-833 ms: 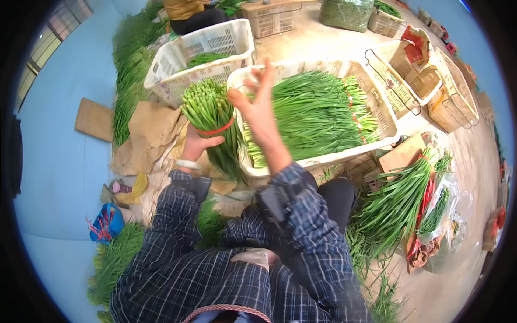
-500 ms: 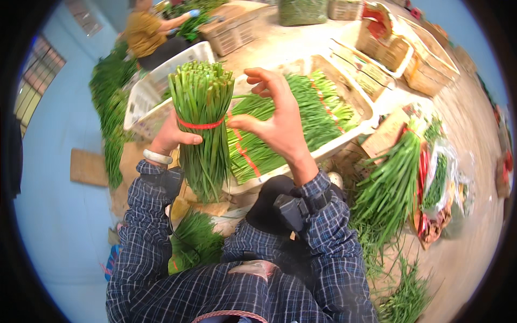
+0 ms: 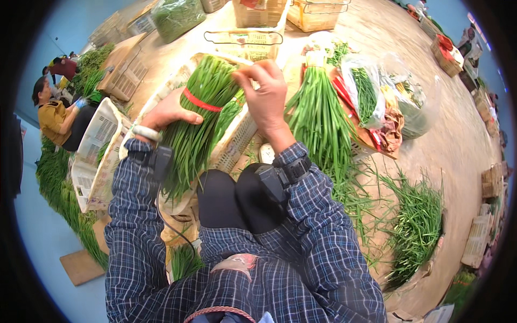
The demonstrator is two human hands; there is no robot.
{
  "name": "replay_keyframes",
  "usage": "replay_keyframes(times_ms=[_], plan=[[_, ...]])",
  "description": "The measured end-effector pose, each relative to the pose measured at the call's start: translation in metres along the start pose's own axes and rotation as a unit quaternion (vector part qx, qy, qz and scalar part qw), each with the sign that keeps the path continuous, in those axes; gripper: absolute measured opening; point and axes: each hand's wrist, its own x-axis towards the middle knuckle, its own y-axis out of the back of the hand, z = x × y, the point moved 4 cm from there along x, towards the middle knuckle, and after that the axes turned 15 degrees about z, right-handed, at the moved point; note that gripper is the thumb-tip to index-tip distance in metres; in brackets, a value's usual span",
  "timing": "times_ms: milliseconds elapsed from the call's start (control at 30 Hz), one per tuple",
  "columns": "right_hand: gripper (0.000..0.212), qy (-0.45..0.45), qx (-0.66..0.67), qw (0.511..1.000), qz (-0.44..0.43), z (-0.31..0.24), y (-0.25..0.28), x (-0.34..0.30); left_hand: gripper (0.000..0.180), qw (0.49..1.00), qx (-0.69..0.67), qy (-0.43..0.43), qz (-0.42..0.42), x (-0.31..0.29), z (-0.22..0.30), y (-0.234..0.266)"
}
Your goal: Bundling and tying green vegetables with red bands.
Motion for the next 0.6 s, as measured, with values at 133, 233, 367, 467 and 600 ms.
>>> replay_keyframes(times_ms=[133,233,367,467,600], plan=[[0.01,-0.231,0.013,0.973,0.007,0.068,0.071,-0.002,0.07,0.994,0.062,-0.032,-0.085,0.03,0.01,-0.031],[0.02,-0.245,-0.053,0.955,-0.16,0.111,0.125,-0.054,0.079,0.964,0.229,-0.018,-0.135,0.033,-0.032,-0.018],[0.029,-0.193,-0.249,0.944,-0.1,0.166,0.233,-0.048,0.068,0.951,0.255,-0.054,-0.166,0.047,-0.014,-0.047],[0.019,-0.228,-0.31,0.922,0.037,0.216,0.296,-0.027,0.078,0.951,0.251,-0.056,-0.172,0.061,-0.051,-0.067],[0.024,-0.239,-0.53,0.813,-0.019,0.26,0.353,-0.02,0.09,0.962,0.238,-0.032,-0.132,0.07,-0.084,-0.065]])
